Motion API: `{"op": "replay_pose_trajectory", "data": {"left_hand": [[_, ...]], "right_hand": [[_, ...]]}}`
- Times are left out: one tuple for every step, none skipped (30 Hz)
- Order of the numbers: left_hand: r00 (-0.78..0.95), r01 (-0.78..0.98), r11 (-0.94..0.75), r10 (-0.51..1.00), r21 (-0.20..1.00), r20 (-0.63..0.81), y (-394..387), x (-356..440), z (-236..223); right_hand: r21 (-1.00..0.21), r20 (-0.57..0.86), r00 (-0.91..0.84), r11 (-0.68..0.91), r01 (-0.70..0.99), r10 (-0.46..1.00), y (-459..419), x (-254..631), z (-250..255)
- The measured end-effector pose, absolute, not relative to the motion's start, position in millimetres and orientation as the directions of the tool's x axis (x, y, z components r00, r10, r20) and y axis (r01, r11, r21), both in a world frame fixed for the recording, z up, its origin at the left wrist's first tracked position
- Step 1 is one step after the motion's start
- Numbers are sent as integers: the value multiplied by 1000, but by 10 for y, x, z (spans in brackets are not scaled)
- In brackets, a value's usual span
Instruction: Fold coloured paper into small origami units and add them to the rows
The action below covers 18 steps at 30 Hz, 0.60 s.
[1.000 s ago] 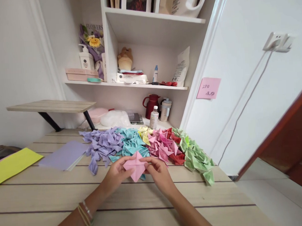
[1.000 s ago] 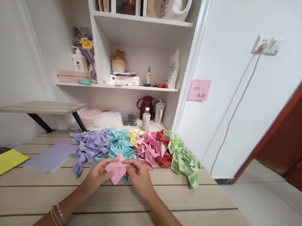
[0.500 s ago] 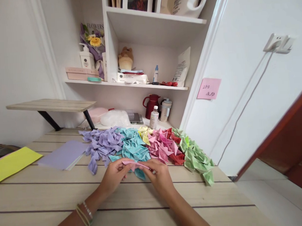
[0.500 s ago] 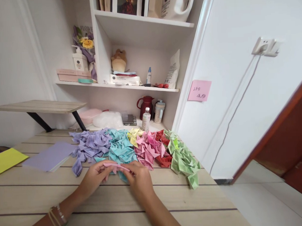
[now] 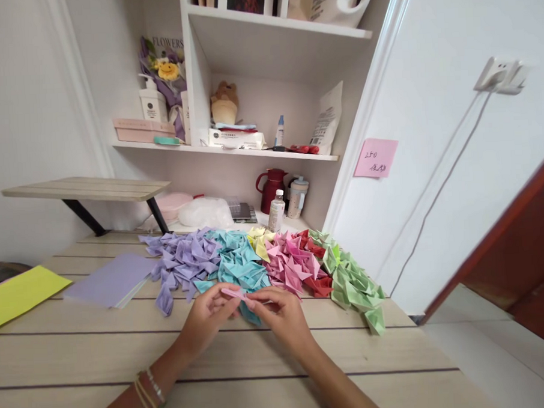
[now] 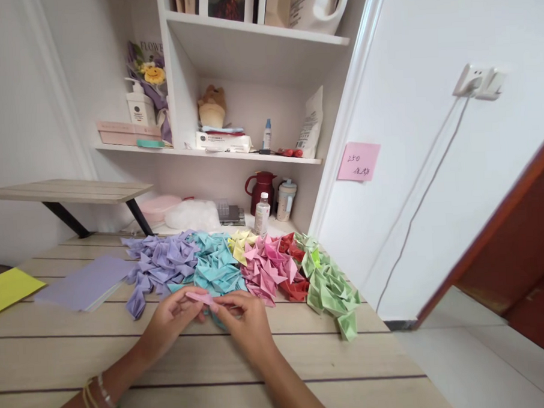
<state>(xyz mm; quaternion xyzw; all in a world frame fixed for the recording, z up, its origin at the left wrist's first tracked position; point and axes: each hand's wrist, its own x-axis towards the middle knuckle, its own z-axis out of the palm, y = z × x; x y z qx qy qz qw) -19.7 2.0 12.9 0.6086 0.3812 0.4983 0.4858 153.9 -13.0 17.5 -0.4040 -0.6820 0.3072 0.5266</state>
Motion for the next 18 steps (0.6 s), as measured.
{"op": "replay_pose_trajectory", "data": {"left_hand": [[214,-30,-234,948,972,235,20,-192,116],[218,-39,-231,948,972,233,23,-187,101],[219,-42,-229,947,972,233,25,-183,88],[216,-35,-232,948,972,234,28,-180,76],[211,-19,-237,949,971,235,29,-177,68],[206,3,-245,949,970,239,28,-175,65],[199,26,-257,948,966,247,25,-173,67],[190,51,-271,948,961,257,20,-171,72],[180,76,-287,946,955,270,13,-170,80],[170,98,-303,944,948,284,6,-168,89],[160,117,-317,941,941,298,-2,-165,98],[153,131,-329,939,935,309,-8,-163,106],[149,136,-338,936,931,318,-13,-161,113],[151,133,-342,935,930,322,-17,-159,117],[157,124,-342,934,931,322,-18,-157,120],[166,112,-339,933,934,319,-17,-155,121],[174,100,-336,933,937,316,-15,-154,120],[179,88,-332,933,939,313,-12,-151,119]], "right_hand": [[-847,470,-109,482,222,876,-133,1528,167],[-849,469,-102,480,221,877,-136,1517,160],[-850,467,-100,477,222,879,-138,1509,154],[-852,463,-99,474,223,881,-140,1502,148],[-854,459,-101,470,224,883,-140,1499,143],[-856,456,-104,468,222,884,-138,1498,138],[-856,456,-104,468,219,884,-135,1499,134],[-855,459,-101,470,218,882,-130,1503,131],[-852,466,-96,475,221,879,-126,1508,128],[-843,477,-92,485,232,874,-122,1513,127],[-829,494,-87,499,251,865,-120,1518,127],[-811,516,-81,516,276,853,-119,1521,128],[-789,539,-77,535,304,839,-119,1523,130],[-767,561,-75,552,327,824,-121,1523,132],[-748,581,-75,568,343,810,-123,1521,134],[-733,597,-77,582,352,799,-125,1518,136],[-721,609,-82,594,357,789,-126,1514,137],[-710,620,-91,606,359,779,-128,1510,137]]}}
